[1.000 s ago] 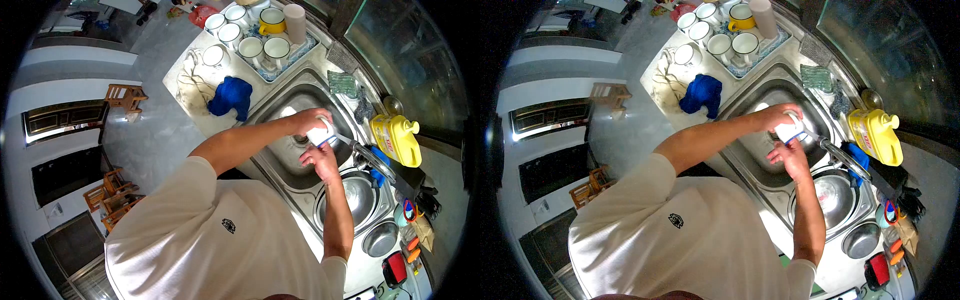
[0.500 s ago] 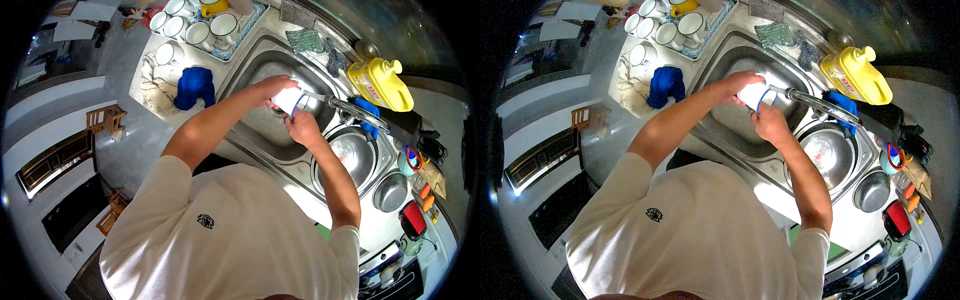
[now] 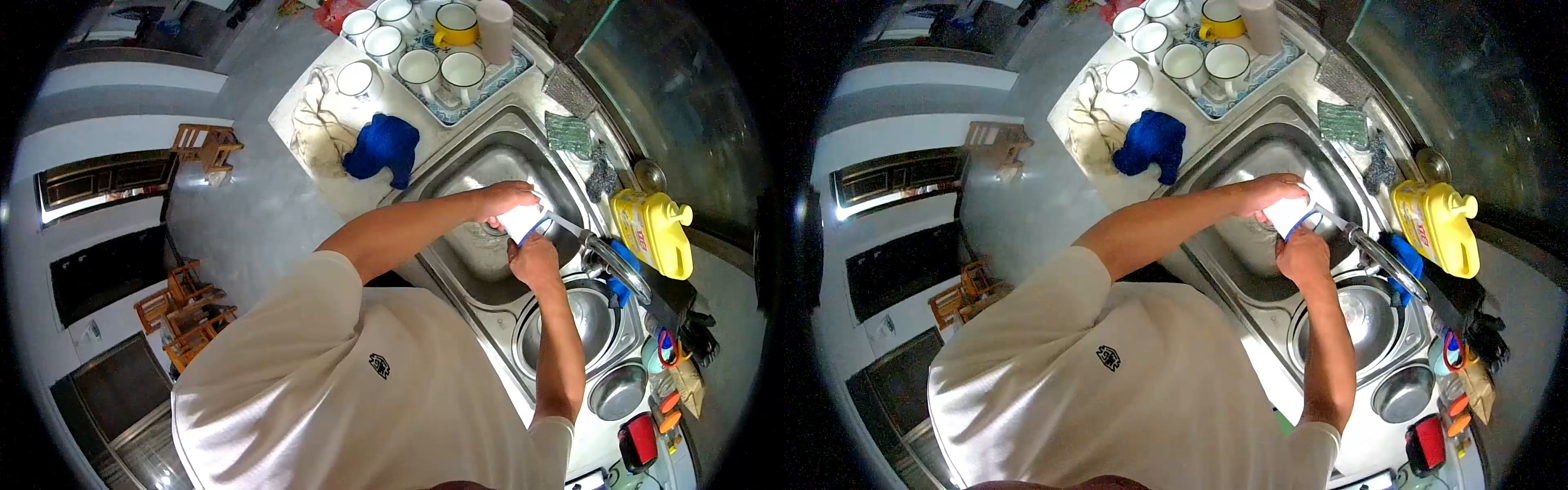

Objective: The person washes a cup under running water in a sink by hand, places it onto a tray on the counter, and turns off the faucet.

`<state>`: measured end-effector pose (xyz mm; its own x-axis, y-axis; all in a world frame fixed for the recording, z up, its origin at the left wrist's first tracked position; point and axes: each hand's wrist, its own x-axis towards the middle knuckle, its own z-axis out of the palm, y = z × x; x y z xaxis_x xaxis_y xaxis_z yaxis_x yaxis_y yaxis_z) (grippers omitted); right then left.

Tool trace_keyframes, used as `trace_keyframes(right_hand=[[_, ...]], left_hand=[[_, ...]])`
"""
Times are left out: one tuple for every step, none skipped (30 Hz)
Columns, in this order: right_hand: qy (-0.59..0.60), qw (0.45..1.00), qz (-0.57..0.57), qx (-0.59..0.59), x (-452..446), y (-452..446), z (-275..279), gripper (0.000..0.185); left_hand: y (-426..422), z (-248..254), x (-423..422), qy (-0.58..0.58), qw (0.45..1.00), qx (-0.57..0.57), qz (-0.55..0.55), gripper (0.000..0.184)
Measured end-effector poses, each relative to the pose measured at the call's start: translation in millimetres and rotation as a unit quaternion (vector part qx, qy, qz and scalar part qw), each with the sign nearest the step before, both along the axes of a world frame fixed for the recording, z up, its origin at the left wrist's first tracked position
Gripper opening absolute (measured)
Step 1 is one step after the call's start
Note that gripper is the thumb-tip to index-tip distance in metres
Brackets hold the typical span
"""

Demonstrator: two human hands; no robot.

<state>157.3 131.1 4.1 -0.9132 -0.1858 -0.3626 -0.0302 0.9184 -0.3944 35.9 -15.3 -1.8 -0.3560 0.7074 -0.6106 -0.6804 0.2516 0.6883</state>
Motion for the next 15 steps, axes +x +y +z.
trace_keyframes(right_hand=[[-0.001, 1.0, 0.004, 0.0, -1, 0, 1, 0.024], [-0.059, 0.994, -0.008, -0.087, -3, 3, 4, 0.024], [-0.117, 0.978, -0.019, -0.173, -5, 4, 8, 0.025], [-0.119, 0.978, -0.015, -0.173, -7, 3, 12, 0.025], [-0.153, 0.96, -0.061, -0.228, -6, 2, 19, 0.025], [-0.186, 0.935, -0.107, -0.282, -5, 0, 22, 0.025], [-0.186, 0.936, -0.104, -0.282, -5, 1, 18, 0.025], [-0.081, 0.97, -0.041, -0.227, -4, 3, 9, 0.026], [0.025, 0.985, 0.022, -0.169, -5, 3, 9, 0.027], [0.026, 0.985, 0.024, -0.169, -6, 2, 9, 0.027], [0.066, 0.992, 0.04, -0.099, -7, 1, 10, 0.029], [0.105, 0.992, 0.056, -0.028, -8, 0, 13, 0.032], [0.106, 0.992, 0.056, -0.028, -9, -2, 12, 0.032], [0.076, 0.996, 0.038, 0.007, -10, -3, 11, 0.033], [0.043, 0.998, 0.021, 0.04, -9, -5, 10, 0.035]], left_hand=[[1, -3, 1, 0.017, 1.0, -0.003, 0.005, 0.029], [0, -6, 1, 0.017, 1.0, -0.002, 0.008, 0.029], [-2, -3, 2, 0.024, 0.999, -0.011, 0.018, 0.028], [-4, -1, 3, 0.032, 0.999, -0.021, 0.029, 0.027], [-5, 2, 1, 0.03, 0.999, -0.021, 0.033, 0.027], [-6, 5, -4, 0.006, 1.0, -0.012, 0.017, 0.027], [-7, 8, -9, -0.016, 1.0, -0.002, 0.002, 0.027], [-8, 12, -11, -0.013, 1.0, -0.026, -0.009, 0.029], [-10, 10, -11, -0.012, 1.0, -0.026, -0.005, 0.029], [-11, 5, -11, -0.062, 0.997, -0.033, -0.023, 0.031], [-12, 2, -11, -0.113, 0.992, -0.04, -0.041, 0.034], [-12, 1, -5, -0.137, 0.99, -0.024, -0.031, 0.037], [-13, -4, -6, -0.135, 0.99, -0.024, -0.031, 0.037], [-13, -9, -5, -0.115, 0.993, -0.013, -0.029, 0.037], [-13, -9, -3, -0.095, 0.995, -0.003, -0.027, 0.037]])
